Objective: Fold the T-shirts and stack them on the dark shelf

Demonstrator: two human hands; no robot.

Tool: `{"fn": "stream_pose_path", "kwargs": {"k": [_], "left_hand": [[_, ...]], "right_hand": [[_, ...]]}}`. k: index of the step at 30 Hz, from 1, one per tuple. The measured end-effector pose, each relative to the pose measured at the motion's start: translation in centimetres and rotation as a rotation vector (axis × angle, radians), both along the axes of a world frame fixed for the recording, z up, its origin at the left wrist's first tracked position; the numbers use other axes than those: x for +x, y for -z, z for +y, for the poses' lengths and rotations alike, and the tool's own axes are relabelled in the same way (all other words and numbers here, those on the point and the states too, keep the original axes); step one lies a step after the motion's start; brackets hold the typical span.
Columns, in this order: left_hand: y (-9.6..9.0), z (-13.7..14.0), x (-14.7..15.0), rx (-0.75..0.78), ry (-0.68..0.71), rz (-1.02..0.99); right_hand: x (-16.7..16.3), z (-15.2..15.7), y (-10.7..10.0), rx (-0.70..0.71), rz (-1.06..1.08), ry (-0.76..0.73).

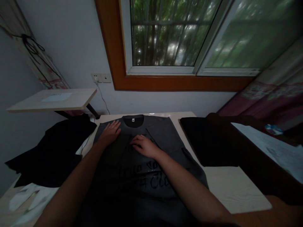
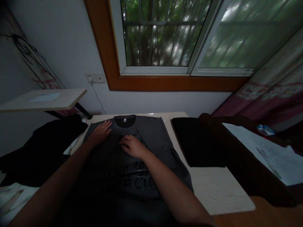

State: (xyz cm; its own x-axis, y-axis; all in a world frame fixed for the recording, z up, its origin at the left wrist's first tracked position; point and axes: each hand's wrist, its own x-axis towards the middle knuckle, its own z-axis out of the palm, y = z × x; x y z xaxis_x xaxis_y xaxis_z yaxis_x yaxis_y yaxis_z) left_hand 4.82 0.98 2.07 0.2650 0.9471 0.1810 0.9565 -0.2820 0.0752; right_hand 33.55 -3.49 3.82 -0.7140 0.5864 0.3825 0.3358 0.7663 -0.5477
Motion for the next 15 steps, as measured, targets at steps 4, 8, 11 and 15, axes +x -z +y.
{"fn": "stream_pose_path", "kwargs": {"k": [4, 8, 11, 15], "left_hand": [[-0.2, -2.9, -0.4, -0.005, 0.032, -0.060], [-0.9, -7.1, -0.8, -0.073, 0.147, -0.060], [-1.3, -10.2, -0.8, -0.091, 0.208, 0.004], [-1.3, -12.4, -0.6, -0.049, 0.233, 0.079]], "right_hand": [[0.0, 0.0, 0.0, -0.003, 0.014, 0.000], [0.1, 0.0, 0.0, -0.005, 0.013, 0.005], [0.1, 0.0, 0.1, -0.001, 0.009, 0.006], [0.1, -0.1, 0.0, -0.002, 0.008, 0.001]]}}
